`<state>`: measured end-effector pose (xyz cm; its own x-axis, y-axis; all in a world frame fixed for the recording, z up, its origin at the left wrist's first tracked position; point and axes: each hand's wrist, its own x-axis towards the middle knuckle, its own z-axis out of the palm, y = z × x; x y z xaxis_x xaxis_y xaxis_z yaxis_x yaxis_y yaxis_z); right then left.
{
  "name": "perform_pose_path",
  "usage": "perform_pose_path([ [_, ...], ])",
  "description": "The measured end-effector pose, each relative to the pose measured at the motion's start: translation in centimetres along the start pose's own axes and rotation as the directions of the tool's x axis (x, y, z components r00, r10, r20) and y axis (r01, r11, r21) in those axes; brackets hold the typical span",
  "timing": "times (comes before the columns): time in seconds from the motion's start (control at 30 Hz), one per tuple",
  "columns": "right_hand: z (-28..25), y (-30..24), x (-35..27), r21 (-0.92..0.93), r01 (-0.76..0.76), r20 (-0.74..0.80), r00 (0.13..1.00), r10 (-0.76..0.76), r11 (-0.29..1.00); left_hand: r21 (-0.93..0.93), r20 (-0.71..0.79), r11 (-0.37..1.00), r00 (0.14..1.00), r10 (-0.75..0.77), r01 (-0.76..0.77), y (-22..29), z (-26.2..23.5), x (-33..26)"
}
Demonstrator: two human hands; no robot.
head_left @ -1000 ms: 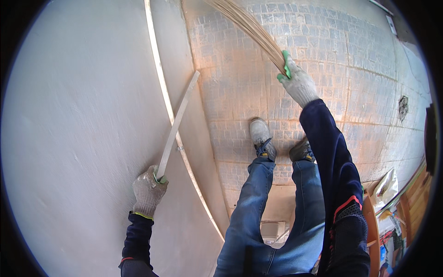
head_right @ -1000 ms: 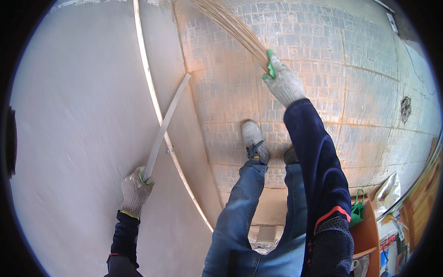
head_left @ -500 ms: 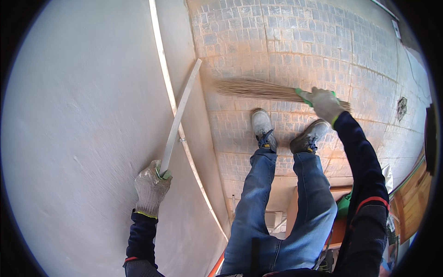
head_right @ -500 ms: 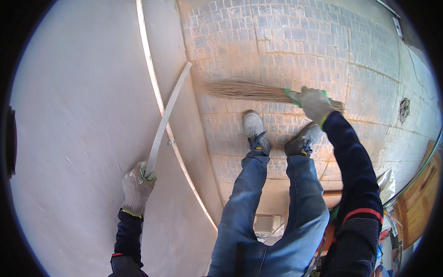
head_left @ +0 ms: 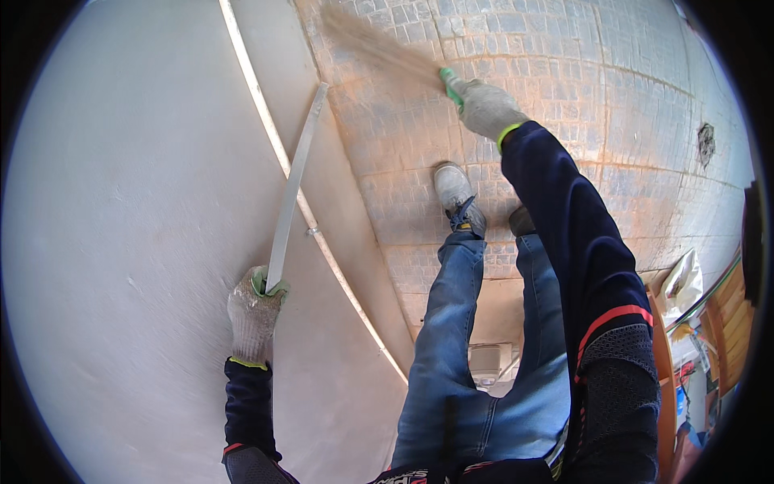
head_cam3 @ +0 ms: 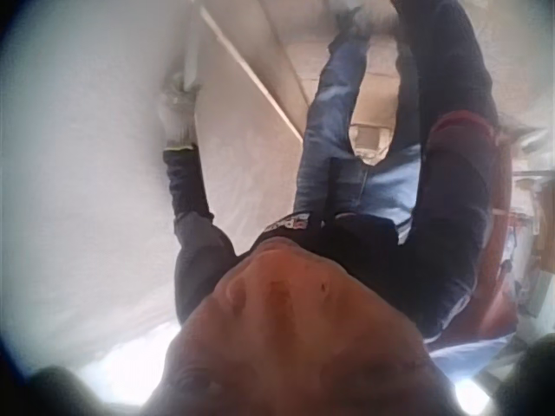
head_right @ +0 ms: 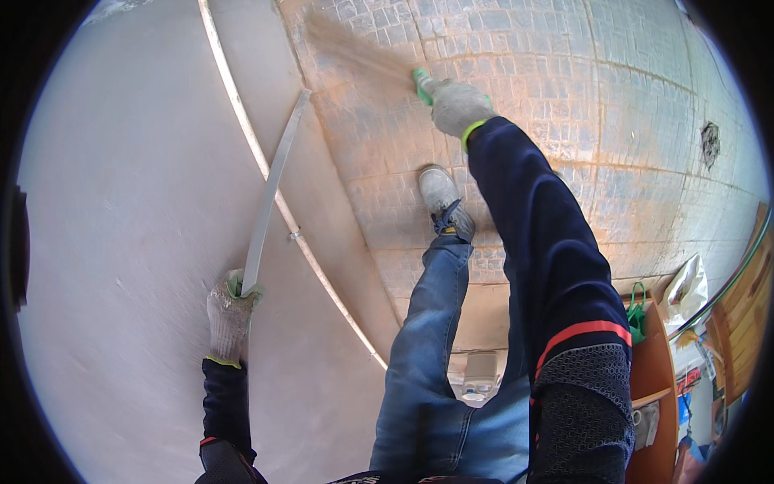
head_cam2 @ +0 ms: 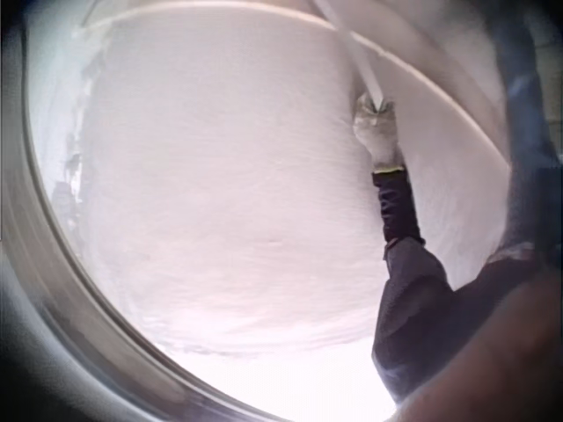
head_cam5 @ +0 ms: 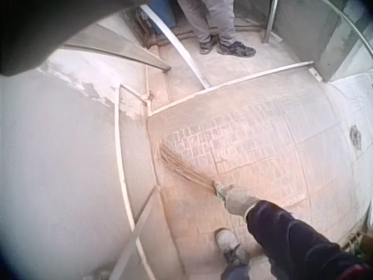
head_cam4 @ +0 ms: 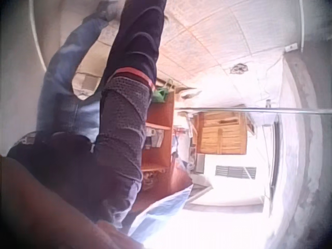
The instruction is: The person sweeps a tiled floor with a traditional straw broom, moving debris toward a corner. The person then walks to an outdoor patio area where a wooden bed frame is located and continues sweeping.
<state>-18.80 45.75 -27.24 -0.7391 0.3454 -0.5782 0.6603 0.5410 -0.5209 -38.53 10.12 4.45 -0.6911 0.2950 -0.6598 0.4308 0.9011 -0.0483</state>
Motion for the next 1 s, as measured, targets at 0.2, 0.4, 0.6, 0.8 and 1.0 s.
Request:
perform_pose_path([
  [0.2,2.2,1.3,-10.2,-0.215,0.252,0.477,0.87,-0.123,0.944,0.033,-0.012,0.999,1.0,0.002,-0.002,-0.3,0.5,0.1],
  [0.4,-3.8,7.2,-16.6,-0.176,0.06,0.227,0.974,-0.019,0.983,0.097,-0.027,0.995,1.0,-0.003,0.005,-0.2,0.9,0.1],
  [0.6,-4.0,2.6,-4.1,0.093,-0.07,-0.192,0.978,0.087,0.993,0.217,-0.075,0.976,0.997,0.025,-0.009,0.4,1.2,0.2],
  [0.8,2.1,-2.7,-3.3,-0.194,0.153,0.108,0.985,-0.134,0.969,0.035,0.018,0.993,0.993,-0.116,0.115,0.9,-0.5,0.1],
  [1.0,-2.4,5.4,-12.9,-0.215,0.191,0.285,0.95,-0.125,0.958,0.082,-0.009,0.995,0.999,-0.048,0.049,0.7,-0.2,0.0],
])
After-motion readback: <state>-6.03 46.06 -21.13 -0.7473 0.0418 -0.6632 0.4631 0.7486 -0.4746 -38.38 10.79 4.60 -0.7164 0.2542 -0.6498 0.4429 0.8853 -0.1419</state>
